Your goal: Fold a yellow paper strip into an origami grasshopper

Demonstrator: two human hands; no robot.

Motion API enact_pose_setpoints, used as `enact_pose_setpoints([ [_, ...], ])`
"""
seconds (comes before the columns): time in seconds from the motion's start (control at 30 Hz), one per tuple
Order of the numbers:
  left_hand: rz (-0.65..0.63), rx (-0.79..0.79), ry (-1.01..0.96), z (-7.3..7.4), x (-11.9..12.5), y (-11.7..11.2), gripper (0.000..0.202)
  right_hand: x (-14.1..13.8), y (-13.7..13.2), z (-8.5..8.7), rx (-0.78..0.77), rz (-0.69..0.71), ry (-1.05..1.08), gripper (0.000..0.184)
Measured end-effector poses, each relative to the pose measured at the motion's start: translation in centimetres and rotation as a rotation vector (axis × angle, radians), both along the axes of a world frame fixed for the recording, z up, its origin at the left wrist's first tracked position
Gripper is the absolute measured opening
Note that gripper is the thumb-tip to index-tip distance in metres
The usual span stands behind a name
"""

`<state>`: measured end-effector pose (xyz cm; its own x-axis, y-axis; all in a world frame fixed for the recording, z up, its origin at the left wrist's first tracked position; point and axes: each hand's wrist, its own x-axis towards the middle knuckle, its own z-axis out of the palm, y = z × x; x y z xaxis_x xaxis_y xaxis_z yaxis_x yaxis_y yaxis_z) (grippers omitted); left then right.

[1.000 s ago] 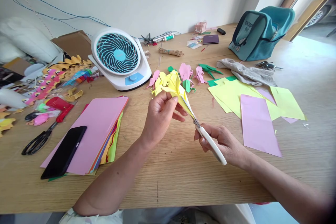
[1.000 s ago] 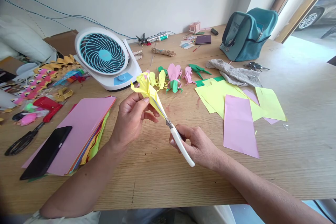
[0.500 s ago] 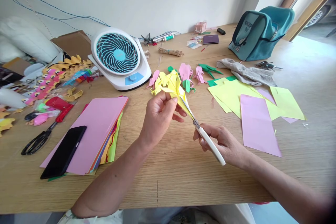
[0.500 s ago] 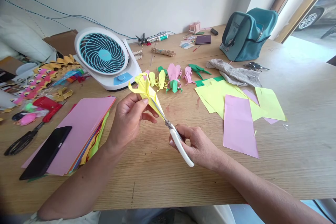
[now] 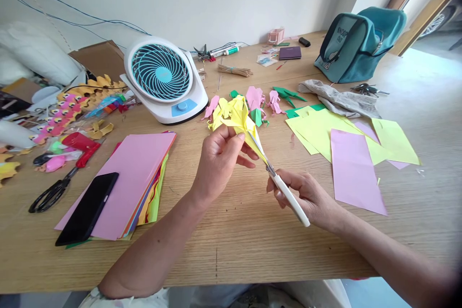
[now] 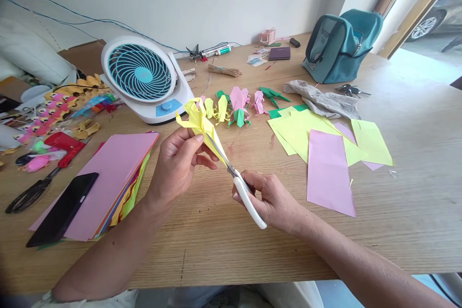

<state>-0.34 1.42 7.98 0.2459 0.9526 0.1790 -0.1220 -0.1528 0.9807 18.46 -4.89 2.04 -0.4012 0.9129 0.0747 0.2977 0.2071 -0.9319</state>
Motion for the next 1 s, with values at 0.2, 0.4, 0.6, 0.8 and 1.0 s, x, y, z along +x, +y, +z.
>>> enact_pose_setpoints([
  [0.2,0.007,0.01,0.001,0.16,-0.03,-0.05,0.011,-0.1,-0.03,0.15,0.018,-0.007,-0.02,0.026],
  [0.4,0.014,0.016,0.013,0.13,-0.06,-0.09,0.012,-0.08,0.05,0.14,0.024,-0.019,-0.038,0.029],
  [0.6,0.026,0.023,0.037,0.2,-0.12,-0.04,0.015,0.0,-0.05,0.19,0.026,-0.024,-0.048,0.032],
  [0.8,0.04,0.013,0.045,0.34,0.0,-0.14,0.014,0.05,-0.09,0.14,0.03,-0.029,-0.047,0.032],
  [1.0,0.026,-0.003,0.019,0.23,0.0,-0.14,0.013,0.03,-0.18,-0.08,0.021,-0.021,-0.031,0.032],
])
